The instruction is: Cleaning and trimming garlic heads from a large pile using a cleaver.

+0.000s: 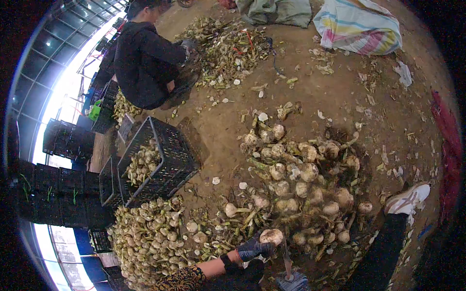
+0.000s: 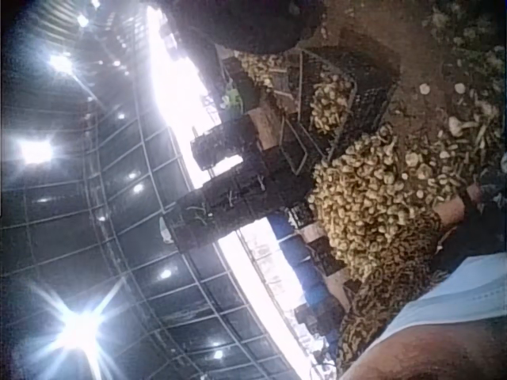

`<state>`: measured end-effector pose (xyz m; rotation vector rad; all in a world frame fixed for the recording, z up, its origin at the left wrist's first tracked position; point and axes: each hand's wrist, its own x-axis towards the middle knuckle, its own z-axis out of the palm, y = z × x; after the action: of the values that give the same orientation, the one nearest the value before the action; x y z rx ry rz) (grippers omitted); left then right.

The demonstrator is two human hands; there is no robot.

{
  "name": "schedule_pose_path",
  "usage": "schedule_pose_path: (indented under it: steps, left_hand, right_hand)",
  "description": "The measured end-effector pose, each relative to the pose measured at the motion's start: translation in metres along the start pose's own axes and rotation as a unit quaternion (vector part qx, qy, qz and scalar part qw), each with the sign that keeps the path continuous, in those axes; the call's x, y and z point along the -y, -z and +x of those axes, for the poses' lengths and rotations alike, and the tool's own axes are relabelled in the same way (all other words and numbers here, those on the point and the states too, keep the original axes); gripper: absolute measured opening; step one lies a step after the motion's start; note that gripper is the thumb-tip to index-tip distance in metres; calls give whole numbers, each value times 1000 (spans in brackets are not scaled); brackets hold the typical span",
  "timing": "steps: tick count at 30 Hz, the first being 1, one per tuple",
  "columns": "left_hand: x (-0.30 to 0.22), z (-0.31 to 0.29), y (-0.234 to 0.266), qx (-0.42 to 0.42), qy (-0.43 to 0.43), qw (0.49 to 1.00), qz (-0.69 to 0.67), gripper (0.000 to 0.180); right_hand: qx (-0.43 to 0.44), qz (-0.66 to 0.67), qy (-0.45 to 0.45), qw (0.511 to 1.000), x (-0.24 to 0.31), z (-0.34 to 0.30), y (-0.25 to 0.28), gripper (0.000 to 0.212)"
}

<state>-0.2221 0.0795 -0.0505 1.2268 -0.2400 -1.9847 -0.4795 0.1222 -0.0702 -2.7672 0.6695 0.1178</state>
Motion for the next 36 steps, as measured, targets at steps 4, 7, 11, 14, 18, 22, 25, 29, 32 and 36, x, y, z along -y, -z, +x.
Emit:
schedule_pose_path:
  steps: [4,7,11,14,18,22,25,29,32,36]
  left_hand:
    - [0,2,-6,-35,-27,999,17,56]
    - [-2,2,-6,-14,-16,1000,-2,49]
    - [21,11,14,12,-22,999,-28,48]
    - [12,8,5,-8,-49,999,-13,48]
    - [12,8,5,-7,-37,999,-1,48]
    - [18,12,10,7,-8,999,-35,49]
    - [25,12,18,-12,29,999,-34,49]
    - [15,14,5,4,-40,999,-34,49]
    - [1,5,-4,-2,-42,999,-3,53]
    - [6,6,0,-9,-33,999,16,63]
  right_hand:
    - [119,226,-124,959,3,-7,-18,29]
    - [24,183,-81,980,-1,-12,-27,26]
    - [65,283,-138,947,-1,1,-2,27]
    - [158,410,-236,867,-9,23,37,28]
    - [187,461,-283,820,-11,33,58,29]
    - [177,440,-275,836,-11,29,49,29]
    - [222,517,-343,752,-9,44,79,27]
    - [146,443,-252,848,-11,33,64,27]
    - [194,482,-323,791,-11,43,82,27]
    - [194,543,-351,738,-10,48,95,25]
